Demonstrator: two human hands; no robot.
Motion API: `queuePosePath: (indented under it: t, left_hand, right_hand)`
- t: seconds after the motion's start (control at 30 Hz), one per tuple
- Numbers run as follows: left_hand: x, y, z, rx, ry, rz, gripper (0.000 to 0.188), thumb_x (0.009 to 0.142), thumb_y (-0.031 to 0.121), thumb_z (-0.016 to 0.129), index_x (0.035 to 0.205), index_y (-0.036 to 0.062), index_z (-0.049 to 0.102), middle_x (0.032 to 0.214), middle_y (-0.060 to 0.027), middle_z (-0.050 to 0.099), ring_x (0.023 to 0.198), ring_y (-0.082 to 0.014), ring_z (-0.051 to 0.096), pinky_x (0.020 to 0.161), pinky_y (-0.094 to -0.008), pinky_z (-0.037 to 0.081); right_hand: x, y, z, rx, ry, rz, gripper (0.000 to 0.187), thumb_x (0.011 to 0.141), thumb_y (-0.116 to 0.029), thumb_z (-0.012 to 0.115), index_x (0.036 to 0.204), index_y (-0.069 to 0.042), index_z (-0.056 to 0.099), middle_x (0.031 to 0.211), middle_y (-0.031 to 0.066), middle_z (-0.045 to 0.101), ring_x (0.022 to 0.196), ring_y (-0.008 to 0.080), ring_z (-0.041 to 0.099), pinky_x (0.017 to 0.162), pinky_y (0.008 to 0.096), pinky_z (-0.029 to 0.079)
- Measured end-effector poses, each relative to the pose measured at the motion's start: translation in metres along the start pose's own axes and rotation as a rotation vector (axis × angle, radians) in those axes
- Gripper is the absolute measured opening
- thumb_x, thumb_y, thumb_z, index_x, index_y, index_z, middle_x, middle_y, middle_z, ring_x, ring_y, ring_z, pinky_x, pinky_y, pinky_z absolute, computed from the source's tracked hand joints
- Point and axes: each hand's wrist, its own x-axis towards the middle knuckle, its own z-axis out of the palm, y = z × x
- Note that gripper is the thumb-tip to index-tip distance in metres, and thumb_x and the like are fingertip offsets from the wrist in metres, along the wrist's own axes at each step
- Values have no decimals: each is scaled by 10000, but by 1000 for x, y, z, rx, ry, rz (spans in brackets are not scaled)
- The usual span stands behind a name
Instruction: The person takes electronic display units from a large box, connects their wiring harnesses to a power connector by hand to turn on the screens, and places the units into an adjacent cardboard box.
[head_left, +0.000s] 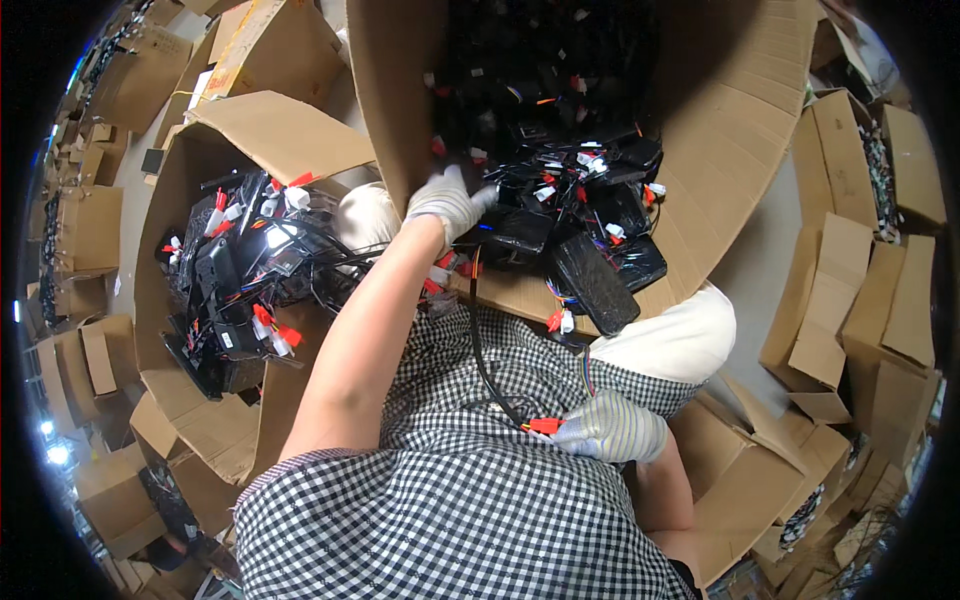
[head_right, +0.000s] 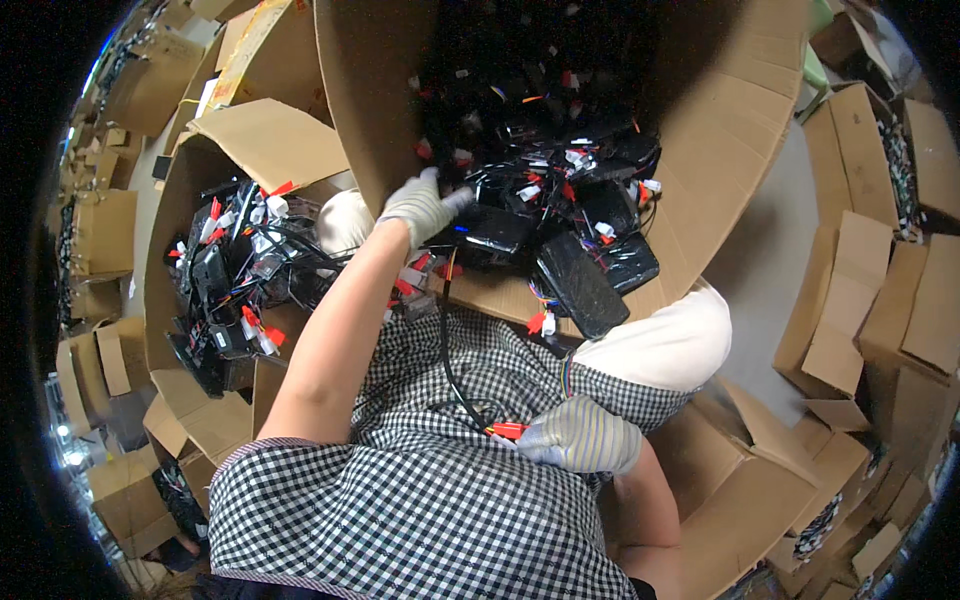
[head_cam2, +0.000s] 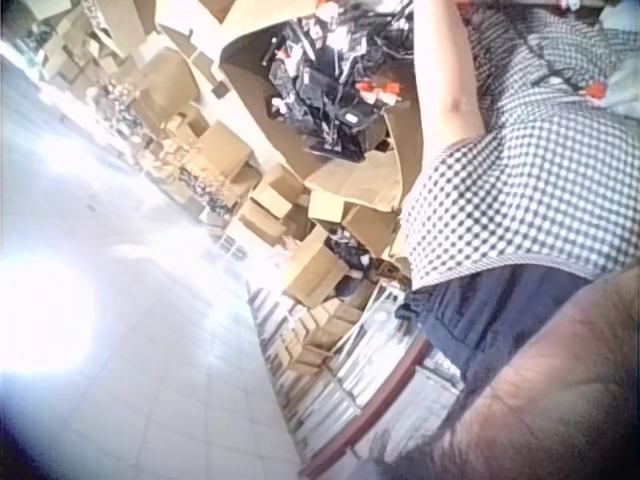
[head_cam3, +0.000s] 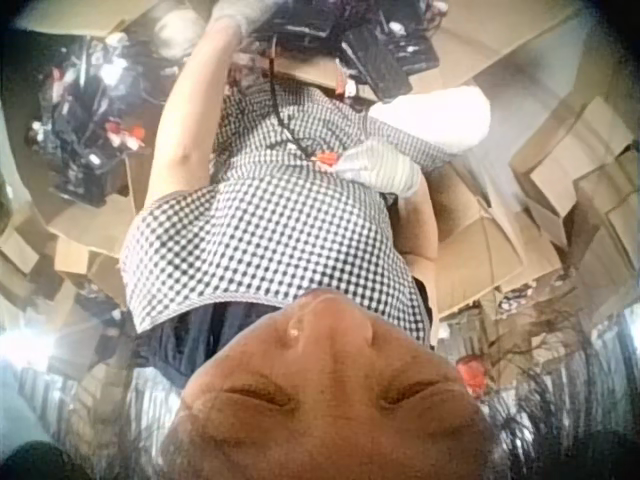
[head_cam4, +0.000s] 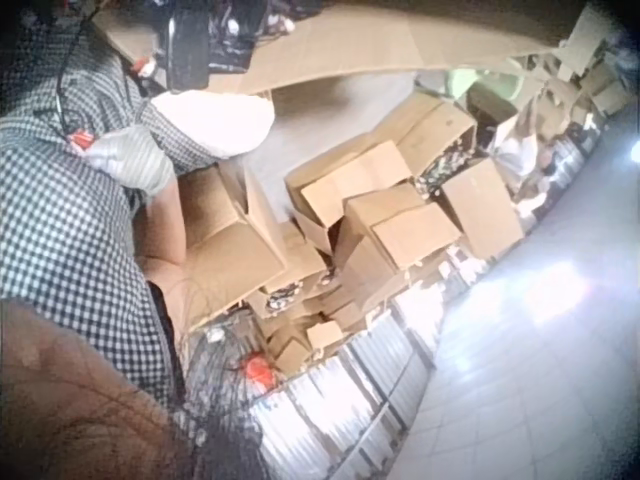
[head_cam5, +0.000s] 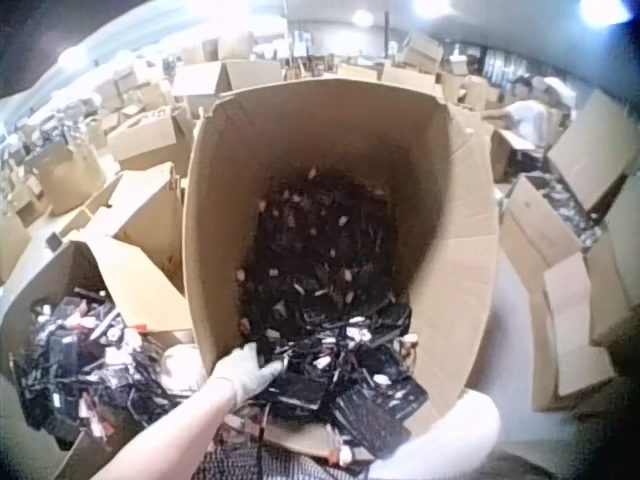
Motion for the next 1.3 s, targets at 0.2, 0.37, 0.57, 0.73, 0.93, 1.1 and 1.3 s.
queuePosePath:
  t: [0.2,0.37,0.57,0.73,0.93,1.1,1.3]
  left_hand:
    - [-3,-4,16,-169,-199,-109,887,687,401,798,1335,-51,393,1210,-222,578,1135,-302,560,964,-355,433]
    - [-87,-8,-50,-588,21,136,542,769,266,715,1245,67,548,1123,-179,619,1088,-259,577,951,-331,434]
    - [-168,-167,-129,-1716,769,9,311,893,208,573,1109,-17,571,1119,-154,599,1005,-248,592,879,-389,506]
    - [-203,-183,-144,-2402,747,572,411,953,259,483,1188,-77,505,1090,-254,591,987,-344,595,899,-424,512]
    - [-139,-28,-58,-965,543,238,271,885,158,588,1111,12,620,1078,-98,623,917,-153,603,812,-311,496]
    - [-62,14,-11,560,13,303,347,800,282,652,1070,73,588,949,-134,659,897,-296,623,838,-424,456]
    - [-95,7,-20,-59,-136,432,264,824,221,620,997,22,619,772,-90,661,702,-227,642,640,-329,500]
  right_hand:
    - [0,-7,4,-19,47,3,223,859,-261,599,971,-90,688,863,69,677,713,230,663,640,329,521]
    - [2,-8,12,27,175,92,195,864,-256,597,971,-130,701,793,72,660,667,235,647,599,330,514]
    - [16,2,28,-29,653,364,245,919,-308,569,918,-102,703,635,97,587,540,221,563,520,334,440]
    - [36,-1,19,146,780,480,433,913,-424,568,830,-9,666,588,48,521,540,112,476,536,279,409]
    - [42,6,27,49,689,417,407,934,-415,509,889,-45,672,727,145,619,641,311,602,581,368,468]
    - [38,4,33,-63,673,419,361,936,-377,511,876,-54,659,728,145,619,648,316,613,572,397,466]
    - [32,5,33,-36,692,502,364,934,-364,518,820,-40,640,705,136,608,627,320,601,555,399,457]
